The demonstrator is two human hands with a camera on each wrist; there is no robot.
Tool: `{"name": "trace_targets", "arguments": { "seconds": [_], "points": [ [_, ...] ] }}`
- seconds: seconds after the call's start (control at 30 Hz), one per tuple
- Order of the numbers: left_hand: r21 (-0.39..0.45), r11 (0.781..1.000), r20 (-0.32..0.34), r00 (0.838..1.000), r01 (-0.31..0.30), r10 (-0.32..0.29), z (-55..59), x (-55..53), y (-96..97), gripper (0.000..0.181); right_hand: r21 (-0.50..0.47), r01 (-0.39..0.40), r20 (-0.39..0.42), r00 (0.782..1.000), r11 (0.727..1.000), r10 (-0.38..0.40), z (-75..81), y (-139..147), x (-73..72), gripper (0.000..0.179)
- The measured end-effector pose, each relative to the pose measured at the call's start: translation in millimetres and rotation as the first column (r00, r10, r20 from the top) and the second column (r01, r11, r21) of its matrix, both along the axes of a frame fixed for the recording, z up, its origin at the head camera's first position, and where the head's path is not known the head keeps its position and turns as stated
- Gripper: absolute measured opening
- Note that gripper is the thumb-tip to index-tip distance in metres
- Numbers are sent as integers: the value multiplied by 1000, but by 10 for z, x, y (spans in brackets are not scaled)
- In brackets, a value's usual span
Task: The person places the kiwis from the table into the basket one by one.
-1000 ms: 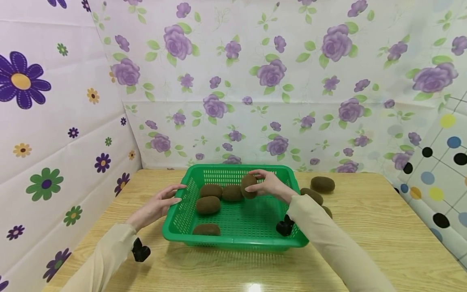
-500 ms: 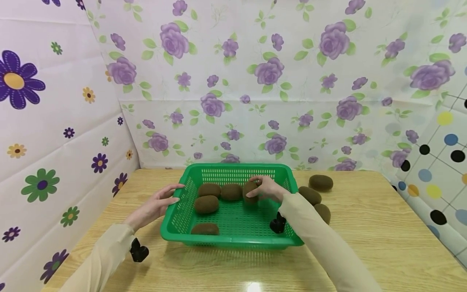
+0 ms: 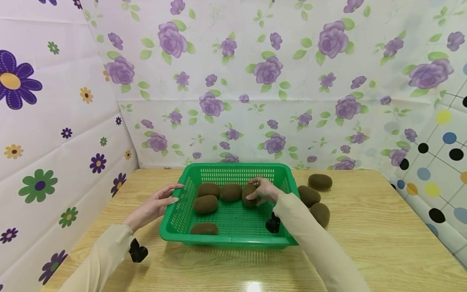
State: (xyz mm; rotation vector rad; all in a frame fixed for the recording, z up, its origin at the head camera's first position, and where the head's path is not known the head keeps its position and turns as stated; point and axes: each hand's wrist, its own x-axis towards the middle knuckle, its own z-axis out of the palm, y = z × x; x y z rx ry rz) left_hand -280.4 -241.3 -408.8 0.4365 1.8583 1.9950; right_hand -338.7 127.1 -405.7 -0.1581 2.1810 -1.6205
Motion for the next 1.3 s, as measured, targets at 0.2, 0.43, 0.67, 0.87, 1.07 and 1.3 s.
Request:
{"name": "trace_targets", "arguments": {
  "seconds": [0.2, 0.43, 0.67, 0.87, 1.07, 1.3],
  "points": [
    [1, 1000, 1, 1000, 6, -6, 12, 12, 15, 49, 0, -12, -2, 1000, 1000, 12, 0, -3, 14, 62],
    [12, 1000, 5, 1000, 7, -7, 19, 17, 15, 50, 38, -58, 14, 998, 998, 57, 119, 48, 43, 65],
    [39, 999, 5, 1000, 15, -16, 37, 11, 18, 50, 1, -98, 37, 995, 995, 97, 356, 192, 12, 63],
    [45, 999, 15, 1000, 14, -15, 42, 9, 26, 50, -50, -145, 18, 989, 988, 146, 606, 338, -1, 61],
    [56, 998, 13, 1000, 14, -15, 35, 8, 33, 51, -189, -200, 38, 977, 961, 211, 777, 527, 36, 58],
    [51, 998, 4, 999, 38, -38, 33, 19, 24, 50, -158, -236, -2, 971, 959, 238, 925, 770, 159, 56]
  ]
}}
